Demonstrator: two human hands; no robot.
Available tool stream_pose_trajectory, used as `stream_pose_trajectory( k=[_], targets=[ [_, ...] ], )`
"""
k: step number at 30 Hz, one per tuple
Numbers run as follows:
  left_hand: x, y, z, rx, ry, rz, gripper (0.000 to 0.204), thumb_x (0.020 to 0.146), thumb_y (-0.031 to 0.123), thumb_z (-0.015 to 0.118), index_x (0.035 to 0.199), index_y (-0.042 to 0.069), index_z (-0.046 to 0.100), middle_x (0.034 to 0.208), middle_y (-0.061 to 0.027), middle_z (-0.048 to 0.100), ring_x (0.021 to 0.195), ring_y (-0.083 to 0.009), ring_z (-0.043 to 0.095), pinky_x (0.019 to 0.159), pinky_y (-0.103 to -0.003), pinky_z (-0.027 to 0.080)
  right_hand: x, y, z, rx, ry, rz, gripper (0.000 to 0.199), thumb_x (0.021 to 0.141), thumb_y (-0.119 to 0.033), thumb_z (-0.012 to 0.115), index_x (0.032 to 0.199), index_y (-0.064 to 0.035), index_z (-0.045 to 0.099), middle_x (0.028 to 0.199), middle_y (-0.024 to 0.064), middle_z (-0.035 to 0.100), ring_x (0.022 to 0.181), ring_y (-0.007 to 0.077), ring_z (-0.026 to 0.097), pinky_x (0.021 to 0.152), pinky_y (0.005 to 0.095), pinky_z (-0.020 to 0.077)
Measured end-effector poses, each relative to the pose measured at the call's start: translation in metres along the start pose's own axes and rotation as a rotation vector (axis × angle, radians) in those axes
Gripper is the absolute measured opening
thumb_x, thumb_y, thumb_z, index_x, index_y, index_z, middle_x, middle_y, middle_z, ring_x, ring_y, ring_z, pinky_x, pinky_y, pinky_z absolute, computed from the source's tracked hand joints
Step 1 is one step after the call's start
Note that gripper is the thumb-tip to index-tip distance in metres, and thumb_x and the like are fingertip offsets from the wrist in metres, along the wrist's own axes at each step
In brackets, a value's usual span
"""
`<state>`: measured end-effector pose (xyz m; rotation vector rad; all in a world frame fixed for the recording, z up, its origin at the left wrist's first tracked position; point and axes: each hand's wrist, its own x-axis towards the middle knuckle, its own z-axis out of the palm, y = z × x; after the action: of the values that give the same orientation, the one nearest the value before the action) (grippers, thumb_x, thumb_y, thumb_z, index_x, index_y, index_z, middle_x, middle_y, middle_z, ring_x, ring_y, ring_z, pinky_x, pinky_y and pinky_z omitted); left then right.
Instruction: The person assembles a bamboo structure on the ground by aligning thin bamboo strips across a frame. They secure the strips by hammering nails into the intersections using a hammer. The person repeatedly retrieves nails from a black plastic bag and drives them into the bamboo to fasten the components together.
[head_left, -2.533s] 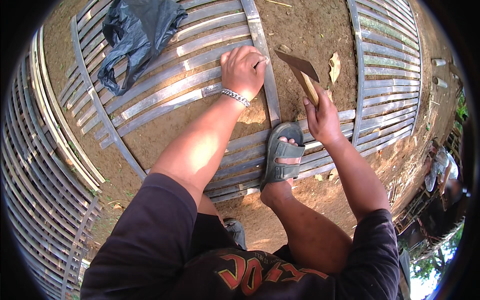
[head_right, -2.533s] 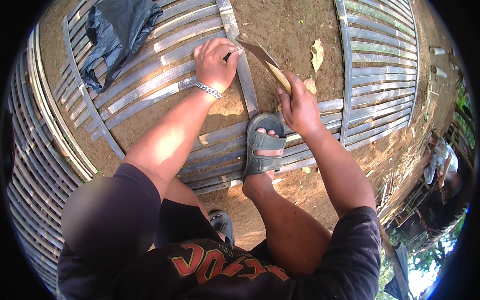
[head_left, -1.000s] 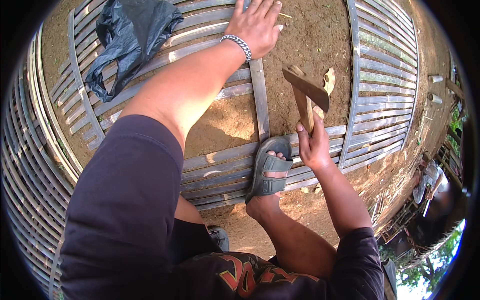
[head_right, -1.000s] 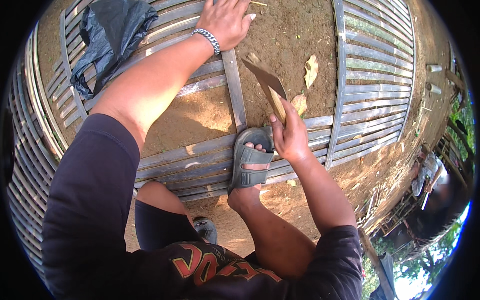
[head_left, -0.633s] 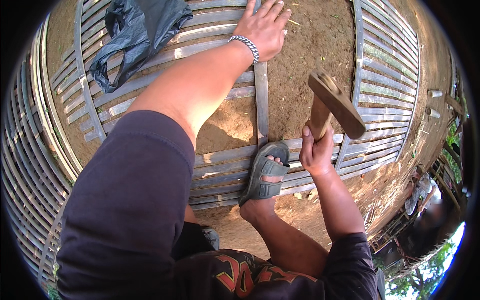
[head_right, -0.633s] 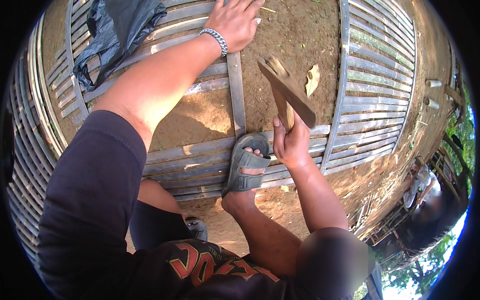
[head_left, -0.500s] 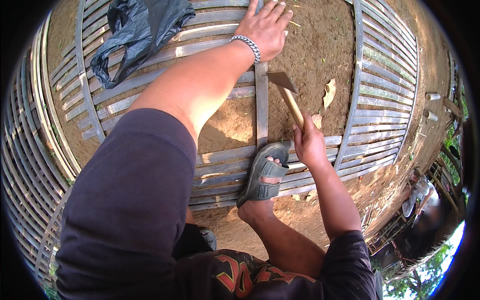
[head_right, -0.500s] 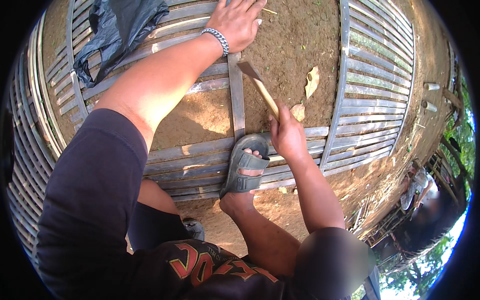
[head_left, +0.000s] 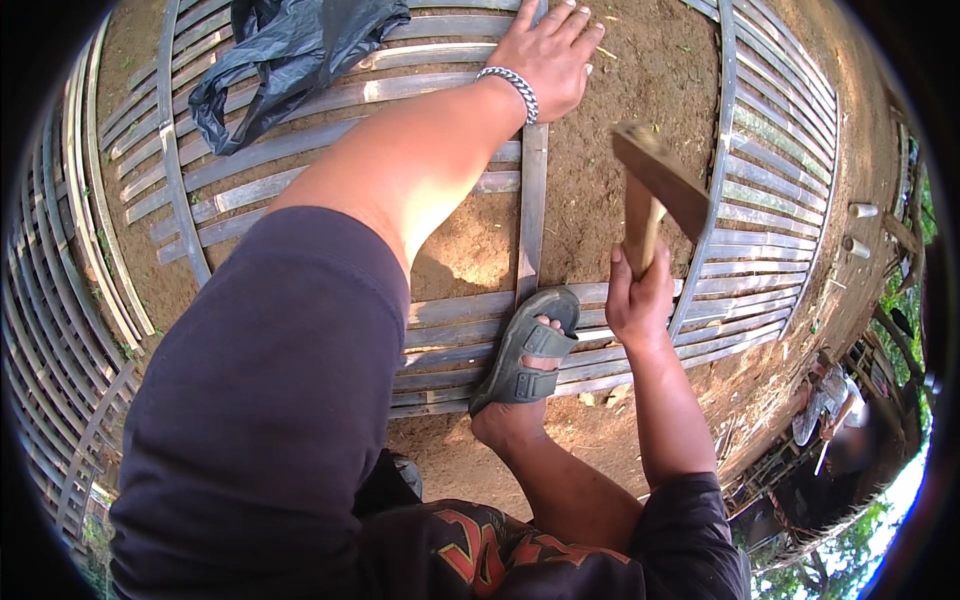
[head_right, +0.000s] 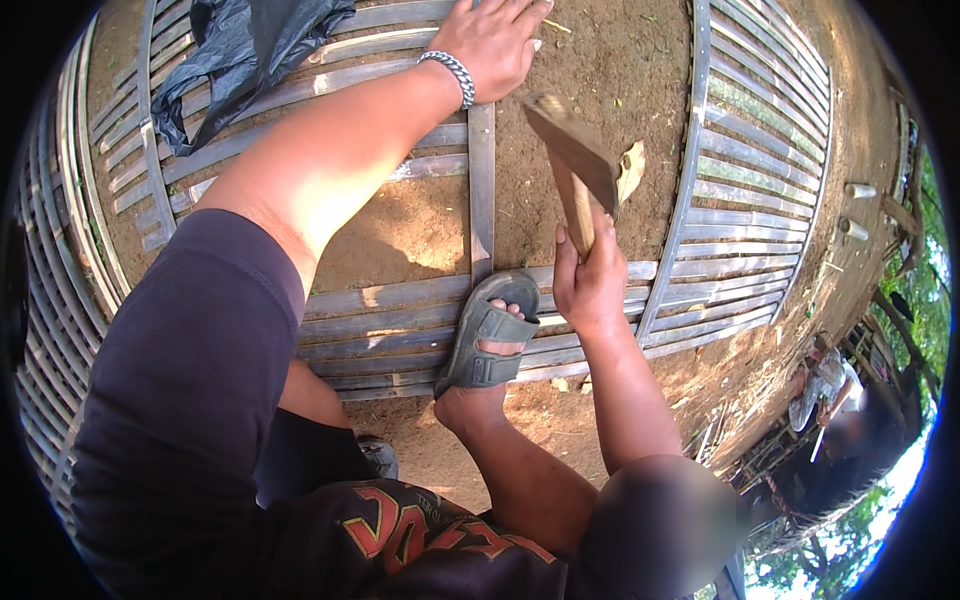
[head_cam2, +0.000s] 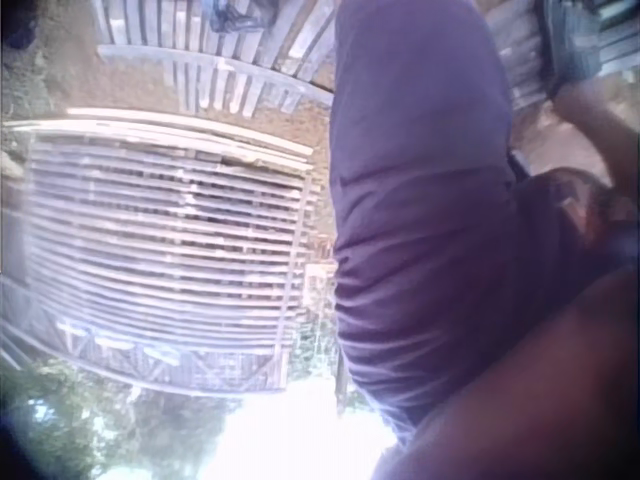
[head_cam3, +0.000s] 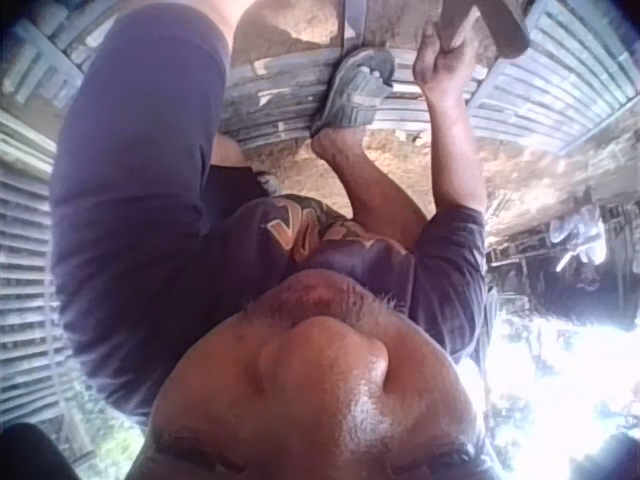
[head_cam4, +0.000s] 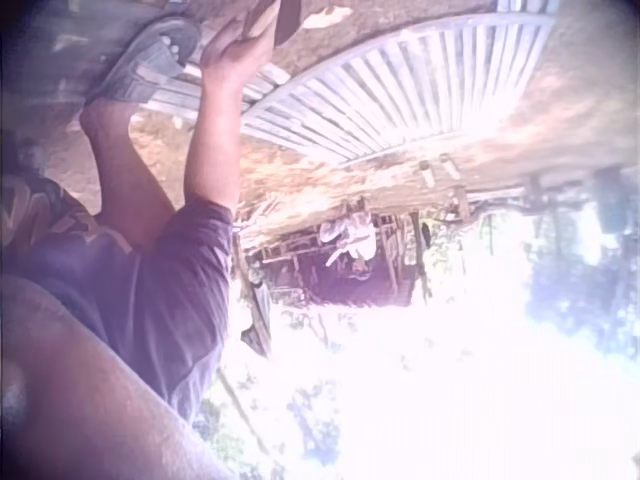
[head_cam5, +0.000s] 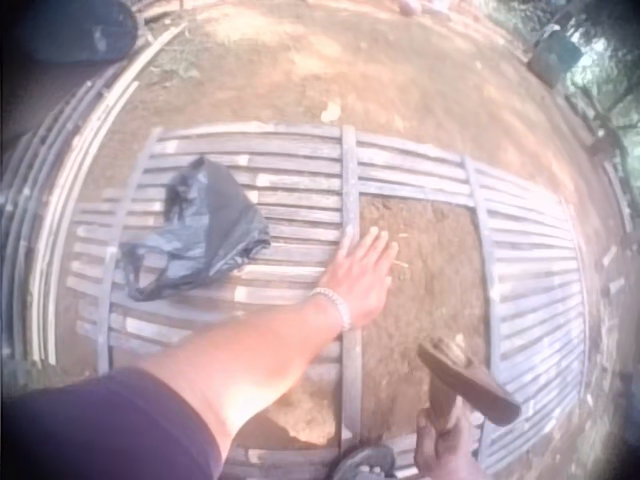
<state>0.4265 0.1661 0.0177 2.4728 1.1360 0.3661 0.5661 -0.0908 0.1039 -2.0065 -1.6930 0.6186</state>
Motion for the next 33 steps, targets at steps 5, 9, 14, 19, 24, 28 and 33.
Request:
stream_pose_trajectory(
  k=[5,9,14,19,24,28,33],
  targets=[
    [0.004,-0.001,0.008,-0.013,0.039,0.024,0.058,0.103,0.027,0.044,0.154,0.000,0.038,0.164,-0.0173,0.033,0.155,-0.0302,0.024,0.126,-0.052,0.016,-0.006,0.002,0.009,-0.069,-0.067,-0.010,0.042,0.095,-0.004,0.063,0.135,0.0014,0.050,0.098,0.0286,0.068,0.090,0.0494,0.068,0.080,0.0509,0.0550],
    [0.005,-0.003,0.001,0.035,0.034,0.011,0.059,0.103,0.027,0.044,0.154,0.000,0.038,0.164,-0.0173,0.034,0.155,-0.0302,0.024,0.126,-0.052,0.015,-0.003,0.005,0.003,-0.091,-0.091,0.136,0.039,0.097,-0.005,0.063,0.134,0.0016,0.050,0.096,0.0278,0.067,0.084,0.0460,0.069,0.073,0.0479,0.0558],
    [0.002,-0.005,0.009,0.026,0.040,0.034,0.058,0.103,0.027,0.044,0.155,0.000,0.038,0.164,-0.0173,0.034,0.155,-0.0301,0.024,0.126,-0.052,0.013,-0.003,0.002,0.005,0.096,0.080,-0.066,0.014,0.097,-0.001,0.057,0.111,0.0036,0.053,0.079,0.0104,0.060,0.068,0.0234,0.056,0.073,0.0352,0.0496],
    [0.004,0.001,0.008,0.037,0.051,0.044,0.058,0.103,0.027,0.044,0.155,0.000,0.038,0.163,-0.0174,0.035,0.155,-0.0299,0.024,0.127,-0.052,0.011,-0.015,0.014,0.020,-0.201,-0.096,0.134,0.038,0.098,-0.007,0.062,0.133,-0.0020,0.050,0.095,0.0252,0.067,0.084,0.0445,0.067,0.074,0.0481,0.0541],
    [0.003,-0.004,0.007,0.011,0.050,0.036,0.058,0.103,0.025,0.043,0.154,-0.001,0.038,0.163,-0.0175,0.035,0.155,-0.0300,0.023,0.127,-0.052,0.012,-0.007,0.003,0.013,0.372,0.153,-0.057,0.016,0.099,0.001,0.058,0.114,0.0041,0.052,0.092,0.0084,0.060,0.077,0.0153,0.057,0.075,0.0289,0.0480],
    [0.002,-0.005,0.013,0.006,0.096,0.034,0.058,0.102,0.025,0.044,0.154,-0.001,0.038,0.163,-0.0179,0.036,0.155,-0.0304,0.025,0.127,-0.051,0.013,0.001,-0.006,0.016,-0.260,-0.235,0.131,0.030,0.099,-0.007,0.061,0.125,0.0025,0.049,0.077,0.0221,0.065,0.078,0.0397,0.070,0.072,0.0498,0.0523],
    [-0.002,-0.007,0.010,-0.024,0.076,0.025,0.058,0.101,0.024,0.045,0.153,-0.001,0.040,0.162,-0.0181,0.037,0.154,-0.0306,0.026,0.126,-0.051,0.016,-0.005,-0.002,-0.005,0.163,0.117,-0.013,0.020,0.100,-0.002,0.059,0.116,0.0012,0.047,0.080,0.0070,0.059,0.067,0.0116,0.054,0.061,0.0267,0.0459]
  ],
)
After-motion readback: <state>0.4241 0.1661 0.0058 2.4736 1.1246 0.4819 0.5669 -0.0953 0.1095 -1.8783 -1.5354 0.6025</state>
